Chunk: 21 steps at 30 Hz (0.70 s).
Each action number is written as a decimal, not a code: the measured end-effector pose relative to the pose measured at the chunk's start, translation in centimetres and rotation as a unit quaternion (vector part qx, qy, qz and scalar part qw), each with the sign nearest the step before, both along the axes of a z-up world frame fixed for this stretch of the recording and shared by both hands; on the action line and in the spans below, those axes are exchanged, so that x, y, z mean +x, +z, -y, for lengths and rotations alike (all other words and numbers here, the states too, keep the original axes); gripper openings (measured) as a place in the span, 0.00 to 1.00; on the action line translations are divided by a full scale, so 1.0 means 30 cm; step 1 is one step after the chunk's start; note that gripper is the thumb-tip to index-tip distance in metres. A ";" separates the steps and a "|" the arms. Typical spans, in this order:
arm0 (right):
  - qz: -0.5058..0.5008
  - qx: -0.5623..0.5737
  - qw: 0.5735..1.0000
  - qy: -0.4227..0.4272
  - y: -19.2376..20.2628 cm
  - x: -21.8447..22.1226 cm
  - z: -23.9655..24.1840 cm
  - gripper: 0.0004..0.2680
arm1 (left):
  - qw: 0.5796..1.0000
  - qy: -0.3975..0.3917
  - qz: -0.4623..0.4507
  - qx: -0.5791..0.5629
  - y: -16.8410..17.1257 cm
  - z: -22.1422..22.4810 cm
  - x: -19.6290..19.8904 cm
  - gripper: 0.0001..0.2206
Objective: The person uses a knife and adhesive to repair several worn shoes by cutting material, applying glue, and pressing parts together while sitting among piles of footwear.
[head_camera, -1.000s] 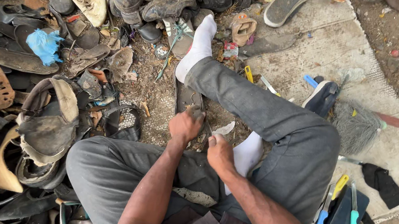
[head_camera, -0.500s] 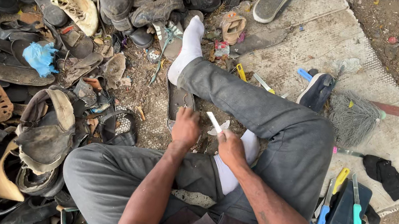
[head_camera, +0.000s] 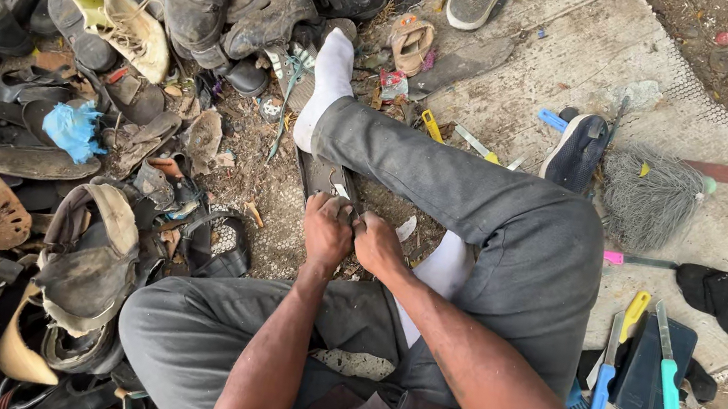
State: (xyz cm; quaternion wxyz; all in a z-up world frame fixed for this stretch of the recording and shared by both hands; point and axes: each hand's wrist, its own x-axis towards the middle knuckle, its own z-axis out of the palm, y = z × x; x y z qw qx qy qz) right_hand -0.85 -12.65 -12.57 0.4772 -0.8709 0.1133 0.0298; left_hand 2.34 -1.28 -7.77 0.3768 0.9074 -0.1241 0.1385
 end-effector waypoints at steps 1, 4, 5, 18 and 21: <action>-0.029 -0.008 1.000 0.005 0.022 0.005 0.006 0.10 | 1.000 0.005 -0.023 0.008 -0.012 0.011 0.009 0.05; -0.119 0.032 0.992 -0.008 0.084 -0.076 0.001 0.09 | 0.998 0.004 -0.055 0.005 -0.036 0.017 0.007 0.05; -0.118 0.032 0.992 -0.007 0.099 -0.119 -0.007 0.09 | 0.998 -0.002 -0.061 -0.009 -0.031 0.015 0.008 0.06; -0.022 0.019 0.997 -0.072 0.145 -0.179 0.026 0.09 | 0.984 -0.027 -0.050 -0.167 0.077 0.096 0.016 0.04; -0.043 -0.001 0.996 -0.075 0.205 -0.266 0.021 0.09 | 0.954 -0.021 -0.117 -0.276 0.107 0.107 0.039 0.04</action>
